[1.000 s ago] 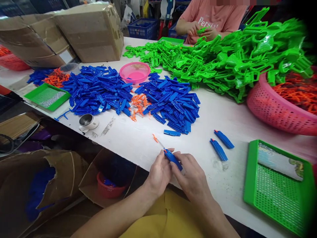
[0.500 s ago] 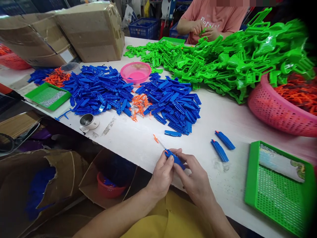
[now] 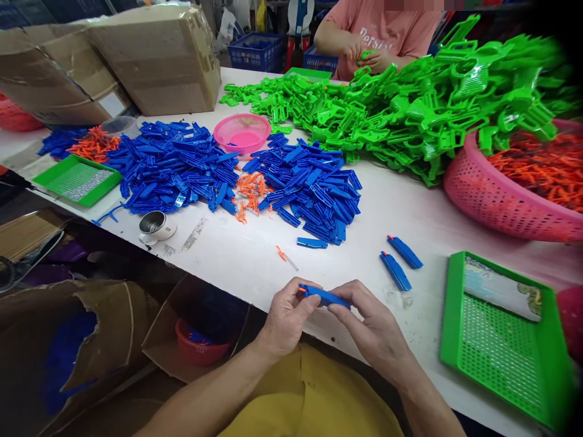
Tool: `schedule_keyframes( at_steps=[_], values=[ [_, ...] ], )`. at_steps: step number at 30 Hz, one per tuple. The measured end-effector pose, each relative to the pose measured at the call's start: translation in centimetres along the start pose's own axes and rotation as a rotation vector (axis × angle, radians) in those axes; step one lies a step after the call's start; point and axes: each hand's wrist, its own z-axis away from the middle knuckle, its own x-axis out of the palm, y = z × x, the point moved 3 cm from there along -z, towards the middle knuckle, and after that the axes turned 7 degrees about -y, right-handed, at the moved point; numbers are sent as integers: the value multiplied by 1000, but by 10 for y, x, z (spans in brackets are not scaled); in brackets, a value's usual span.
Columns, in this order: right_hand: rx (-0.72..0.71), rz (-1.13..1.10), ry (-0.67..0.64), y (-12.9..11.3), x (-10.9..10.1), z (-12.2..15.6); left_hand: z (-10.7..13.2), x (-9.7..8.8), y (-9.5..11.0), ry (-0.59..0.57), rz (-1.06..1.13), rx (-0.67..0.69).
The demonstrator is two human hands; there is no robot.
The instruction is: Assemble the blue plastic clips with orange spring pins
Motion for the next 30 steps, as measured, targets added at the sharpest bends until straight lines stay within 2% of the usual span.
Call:
schedule_keyframes(
  at_steps=[4, 7, 11, 14, 17, 21, 24, 27, 30],
  values=[
    [-4, 28, 18, 0, 6, -1, -4, -2, 3, 4, -18, -10],
    [-9, 74, 45, 7, 11, -1, -9, -3, -2, 25, 28, -27],
    [-116, 321, 75, 17, 14, 2, -13, -2, -16, 69, 63, -94],
    [-179, 546, 100, 28, 7, 5, -13, -2, -19, 28, 25, -141],
    [-151, 741, 219, 44, -15, 8, -11, -9, -10, 0, -48, -138],
    [-51, 942, 353, 62, -47, 12, -7, -35, 7, 29, -131, -79],
    [-53, 967, 419, 58, -51, 3, -6, -61, 18, 117, -193, -2],
    [-170, 874, 340, 42, -27, -27, -12, -90, 32, 201, -401, 104],
    [-266, 837, 186, 26, 10, -65, -32, -120, 55, 291, -849, 299]
  ],
)
